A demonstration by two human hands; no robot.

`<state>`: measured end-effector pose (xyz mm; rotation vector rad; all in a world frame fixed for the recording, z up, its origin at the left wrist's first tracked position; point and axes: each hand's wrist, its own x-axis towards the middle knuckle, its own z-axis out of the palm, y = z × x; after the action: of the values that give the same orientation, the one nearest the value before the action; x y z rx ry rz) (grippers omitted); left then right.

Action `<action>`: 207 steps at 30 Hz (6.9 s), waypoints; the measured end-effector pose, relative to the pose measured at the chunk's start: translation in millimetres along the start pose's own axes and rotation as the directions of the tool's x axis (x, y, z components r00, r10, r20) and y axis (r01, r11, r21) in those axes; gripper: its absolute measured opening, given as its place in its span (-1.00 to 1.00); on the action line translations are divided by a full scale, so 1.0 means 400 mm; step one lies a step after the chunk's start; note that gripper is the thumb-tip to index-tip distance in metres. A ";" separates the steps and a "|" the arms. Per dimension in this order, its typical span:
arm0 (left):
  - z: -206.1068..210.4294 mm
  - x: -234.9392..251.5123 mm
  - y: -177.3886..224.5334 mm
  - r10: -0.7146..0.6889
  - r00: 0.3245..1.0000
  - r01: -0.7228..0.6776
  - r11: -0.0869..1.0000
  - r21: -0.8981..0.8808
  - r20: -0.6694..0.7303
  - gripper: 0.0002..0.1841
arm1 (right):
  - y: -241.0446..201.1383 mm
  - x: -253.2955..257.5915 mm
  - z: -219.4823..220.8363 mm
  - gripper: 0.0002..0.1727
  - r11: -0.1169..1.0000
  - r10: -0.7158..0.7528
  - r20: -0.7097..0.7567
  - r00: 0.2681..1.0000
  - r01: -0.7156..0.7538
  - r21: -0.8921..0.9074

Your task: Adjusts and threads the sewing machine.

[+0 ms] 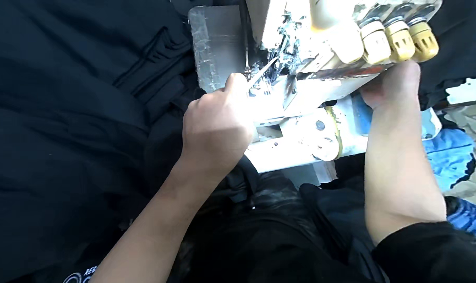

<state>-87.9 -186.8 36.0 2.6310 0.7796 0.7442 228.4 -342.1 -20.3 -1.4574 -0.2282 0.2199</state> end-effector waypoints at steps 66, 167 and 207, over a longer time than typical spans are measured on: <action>-0.013 -0.096 -0.076 0.718 0.696 -0.717 0.695 0.051 0.014 -0.66 | 0.029 -0.542 0.039 -0.83 0.865 -0.502 0.635 0.587 0.331 0.378; -0.012 -0.007 0.006 0.372 0.887 -0.351 0.928 -0.124 0.275 -0.68 | 0.202 -0.399 0.059 -0.64 0.960 -0.145 0.769 0.623 -0.100 0.263; -0.075 0.119 -0.089 0.348 0.901 -0.349 0.936 -0.044 0.258 -0.72 | 0.014 -0.524 0.289 -0.68 0.851 -0.380 0.315 0.869 0.196 0.487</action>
<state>-85.4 -126.9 64.7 2.8287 0.2362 0.4571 -5.7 -290.9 -18.6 -0.8925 -0.6922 0.2977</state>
